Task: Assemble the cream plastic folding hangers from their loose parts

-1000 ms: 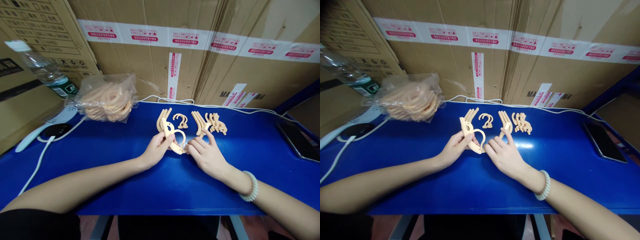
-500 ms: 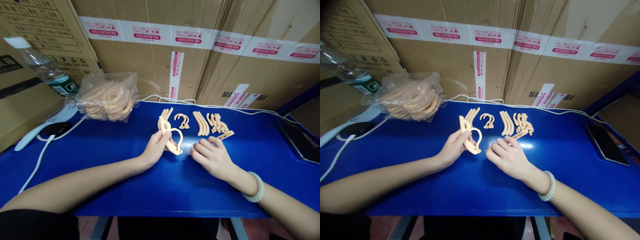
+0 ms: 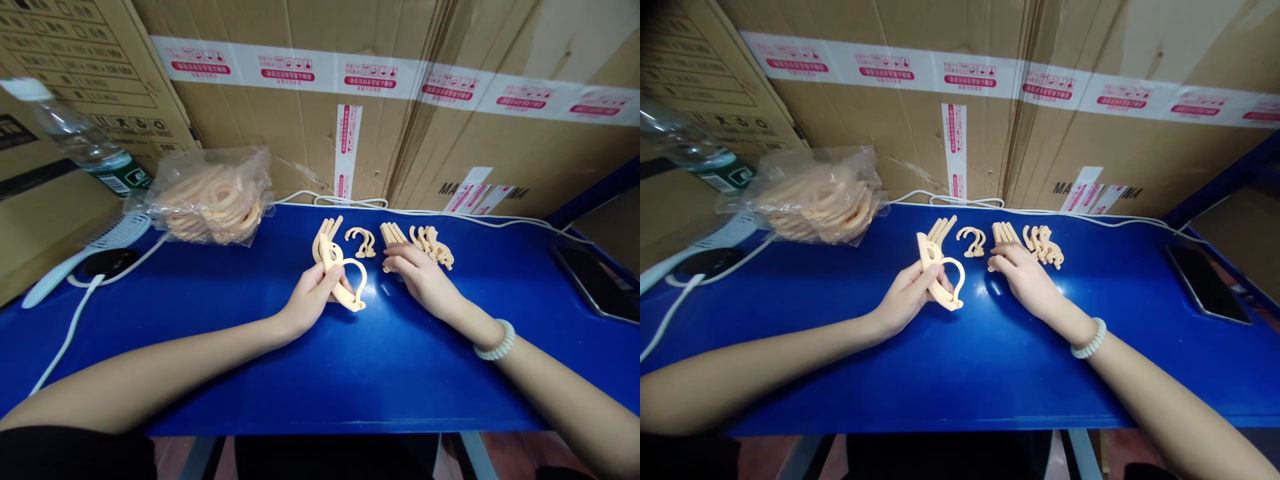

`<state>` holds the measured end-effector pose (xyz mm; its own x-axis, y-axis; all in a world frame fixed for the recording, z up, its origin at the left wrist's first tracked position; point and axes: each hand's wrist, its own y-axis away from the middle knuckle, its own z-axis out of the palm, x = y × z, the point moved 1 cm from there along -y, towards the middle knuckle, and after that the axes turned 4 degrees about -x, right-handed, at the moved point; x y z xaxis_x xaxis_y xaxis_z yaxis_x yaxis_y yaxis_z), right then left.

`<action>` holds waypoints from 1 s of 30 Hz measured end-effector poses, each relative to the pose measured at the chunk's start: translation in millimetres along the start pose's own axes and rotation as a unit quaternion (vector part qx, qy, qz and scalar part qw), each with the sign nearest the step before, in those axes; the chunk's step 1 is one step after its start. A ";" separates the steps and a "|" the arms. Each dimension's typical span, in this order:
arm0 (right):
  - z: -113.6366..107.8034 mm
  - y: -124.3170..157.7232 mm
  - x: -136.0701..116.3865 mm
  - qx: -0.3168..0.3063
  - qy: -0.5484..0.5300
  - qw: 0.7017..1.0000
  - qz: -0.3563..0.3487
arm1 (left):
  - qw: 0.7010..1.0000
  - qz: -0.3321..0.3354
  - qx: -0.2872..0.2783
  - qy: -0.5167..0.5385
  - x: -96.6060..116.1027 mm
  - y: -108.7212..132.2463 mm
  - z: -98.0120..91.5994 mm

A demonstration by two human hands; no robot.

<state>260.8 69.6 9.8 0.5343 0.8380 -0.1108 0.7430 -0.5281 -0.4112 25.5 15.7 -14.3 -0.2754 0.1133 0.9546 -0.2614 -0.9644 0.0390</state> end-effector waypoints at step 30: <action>-7.6 7.3 -58.6 -0.014 -0.044 0.998 -0.037 | 0.988 0.109 0.012 -0.105 -0.4 0.7 1.1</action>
<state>238.0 15.6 20.2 0.4410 0.8829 -0.1611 0.7906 -0.4671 -0.3960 26.5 14.7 -14.4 -0.1240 -0.1484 0.9811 -0.1945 -0.9659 -0.1707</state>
